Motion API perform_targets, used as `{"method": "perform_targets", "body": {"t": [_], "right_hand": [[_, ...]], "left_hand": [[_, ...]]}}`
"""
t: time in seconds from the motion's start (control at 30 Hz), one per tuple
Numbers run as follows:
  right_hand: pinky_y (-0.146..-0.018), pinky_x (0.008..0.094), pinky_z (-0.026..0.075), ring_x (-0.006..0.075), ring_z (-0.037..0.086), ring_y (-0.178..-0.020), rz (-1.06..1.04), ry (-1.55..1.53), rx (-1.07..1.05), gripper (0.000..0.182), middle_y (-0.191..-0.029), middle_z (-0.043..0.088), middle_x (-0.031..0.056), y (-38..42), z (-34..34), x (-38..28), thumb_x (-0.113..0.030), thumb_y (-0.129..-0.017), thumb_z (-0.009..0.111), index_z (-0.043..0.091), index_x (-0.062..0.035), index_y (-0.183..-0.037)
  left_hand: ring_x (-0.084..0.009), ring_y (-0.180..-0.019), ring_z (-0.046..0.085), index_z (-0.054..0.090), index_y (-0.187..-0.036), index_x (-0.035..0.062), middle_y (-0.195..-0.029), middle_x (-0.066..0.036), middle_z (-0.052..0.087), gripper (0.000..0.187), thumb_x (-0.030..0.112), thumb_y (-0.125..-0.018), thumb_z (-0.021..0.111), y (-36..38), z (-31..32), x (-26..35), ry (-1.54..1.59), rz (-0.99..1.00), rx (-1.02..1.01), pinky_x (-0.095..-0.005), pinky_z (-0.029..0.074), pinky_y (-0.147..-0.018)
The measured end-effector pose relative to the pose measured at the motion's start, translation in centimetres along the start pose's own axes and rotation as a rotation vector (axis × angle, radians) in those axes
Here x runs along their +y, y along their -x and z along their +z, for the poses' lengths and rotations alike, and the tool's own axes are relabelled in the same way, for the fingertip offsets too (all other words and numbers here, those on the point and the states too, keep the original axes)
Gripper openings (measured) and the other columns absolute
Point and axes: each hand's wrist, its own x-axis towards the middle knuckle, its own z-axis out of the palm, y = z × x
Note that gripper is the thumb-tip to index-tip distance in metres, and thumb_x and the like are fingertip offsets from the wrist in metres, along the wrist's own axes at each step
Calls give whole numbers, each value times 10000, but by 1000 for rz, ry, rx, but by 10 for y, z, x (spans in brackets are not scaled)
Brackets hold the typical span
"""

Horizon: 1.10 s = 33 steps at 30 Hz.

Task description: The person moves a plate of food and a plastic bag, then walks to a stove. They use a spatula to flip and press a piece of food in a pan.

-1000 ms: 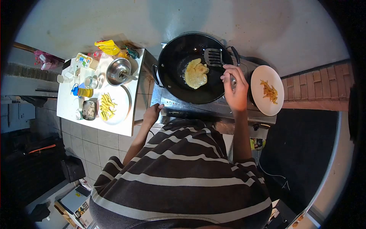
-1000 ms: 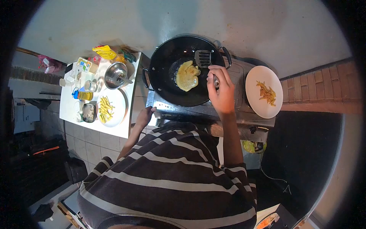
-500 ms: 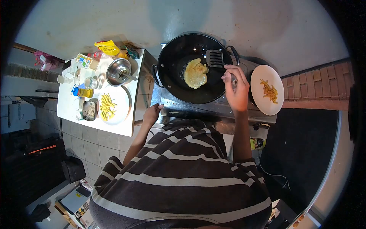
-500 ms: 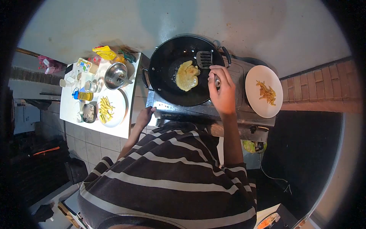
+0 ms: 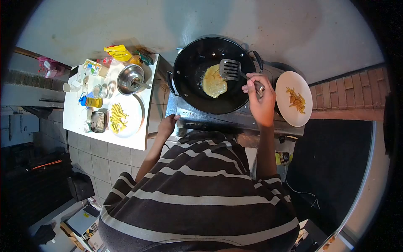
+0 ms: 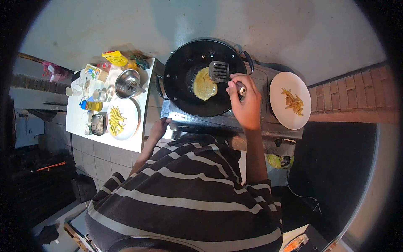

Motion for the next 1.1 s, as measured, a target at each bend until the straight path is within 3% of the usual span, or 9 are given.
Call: {"method": "perform_targets", "body": {"t": [0.07,0.13,0.27,0.47,0.53,0.87,0.93,1.1], "right_hand": [[-665,267,537,150,680,-729,27,-50,4,69,-1007,643,123,1,1,-1,-15,-928,596,571,22,-980],[-664,260,540,147,685,-746,85,-92,-18,66,-1009,643,118,3,1,-2,-16,-930,596,570,25,-976],[-657,256,539,147,686,-735,112,-89,-15,65,-999,646,113,5,3,1,-20,-933,595,571,24,-974],[-581,255,509,140,675,-676,100,-6,-19,85,-894,624,99,8,-2,-1,-55,-930,615,579,17,-959],[-539,256,486,139,665,-643,127,22,-52,103,-848,604,93,9,-4,-4,-70,-917,641,591,20,-920],[-493,258,441,116,609,-576,147,87,-81,150,-744,580,69,9,0,-10,-61,-881,675,577,4,-787],[-509,286,429,157,583,-571,3,170,-168,126,-727,559,85,6,1,-11,-48,-862,679,582,-1,-797],[-526,317,415,232,523,-562,-44,178,-256,163,-711,523,106,5,9,-16,-60,-849,688,561,7,-771]], "left_hand": [[-471,-955,613,647,-1044,9,-945,-283,659,550,513,-981,435,-1,2,-2,-15,-5,1,-528,472,-796],[-466,-949,610,644,-1023,77,-935,-262,659,502,530,-967,436,-2,4,-5,-6,0,18,-558,466,-780],[-463,-952,610,644,-1025,78,-942,-262,658,503,533,-967,435,-1,1,-3,-34,-3,-11,-557,465,-784],[-464,-957,606,637,-997,66,-943,-263,657,506,529,-968,434,0,1,-1,-2,-9,2,-557,460,-789],[-475,-957,606,644,-1007,6,-935,-287,652,576,535,-977,418,1,-2,2,1,-11,-10,-535,461,-805],[-470,-964,611,648,-1010,6,-944,-285,656,598,553,-976,407,3,-2,4,-2,-5,7,-535,463,-806],[-469,-956,612,645,-1008,5,-936,-282,657,593,549,-977,411,3,-3,4,0,-6,-14,-536,462,-800],[-473,-942,611,637,-1003,1,-922,-284,653,580,537,-980,416,1,0,-1,12,11,-3,-535,461,-788]]}}
